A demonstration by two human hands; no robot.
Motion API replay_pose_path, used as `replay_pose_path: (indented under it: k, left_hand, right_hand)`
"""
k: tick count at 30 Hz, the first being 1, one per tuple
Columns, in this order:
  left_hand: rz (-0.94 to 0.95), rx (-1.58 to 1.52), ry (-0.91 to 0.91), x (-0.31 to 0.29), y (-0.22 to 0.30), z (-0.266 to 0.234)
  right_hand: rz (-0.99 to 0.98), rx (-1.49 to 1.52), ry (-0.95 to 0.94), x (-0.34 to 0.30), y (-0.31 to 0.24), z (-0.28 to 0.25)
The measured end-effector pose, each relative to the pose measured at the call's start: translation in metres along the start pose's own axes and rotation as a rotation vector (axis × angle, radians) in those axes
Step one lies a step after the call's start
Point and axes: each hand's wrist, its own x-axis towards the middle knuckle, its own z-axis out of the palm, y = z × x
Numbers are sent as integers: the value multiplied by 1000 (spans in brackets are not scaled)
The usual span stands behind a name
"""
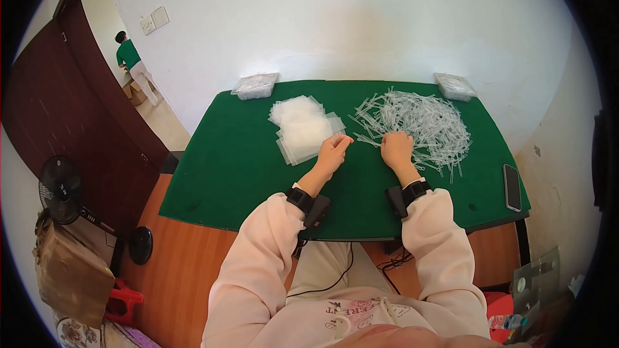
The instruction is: The person picks up a plastic bag and fills it with plastic fasteners by hand. After sealing the bag, they place it onto a stack of filled bags and repeat the process.
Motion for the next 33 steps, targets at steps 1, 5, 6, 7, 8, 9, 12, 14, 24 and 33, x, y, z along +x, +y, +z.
replay_pose_path:
  k: [1,5,6,7,8,9,12,14,24,33]
  left_hand:
    - [1,6,0,0,0,-1]
    - [2,17,1,-1,-1,-4]
    - [2,16,0,-1,-1,-4]
    - [2,14,0,-1,0,-3]
    - [3,14,-1,0,-1,-3]
    - [16,-4,10,1,-2,-3]
    - [41,-38,35,3,-3,-5]
    - [75,-82,70,5,-5,-7]
    - [272,62,144,0,1,-1]
    - [243,-53,-2,-2,4,-3]
  right_hand:
    - [-1,2,-1,-1,-2,-1]
    - [-55,159,88,-4,-9,-8]
    - [-60,167,35,-3,-7,-8]
    - [-64,176,-18,-2,-6,-8]
    - [-69,184,-71,-2,-5,-7]
    - [-68,183,-70,-2,-5,-6]
    - [-51,230,-11,-2,-7,-6]
    - [-34,310,17,0,-7,-7]
    - [-9,1129,-141,-8,-32,-23]
    - [-13,1351,-366,-17,-49,-39]
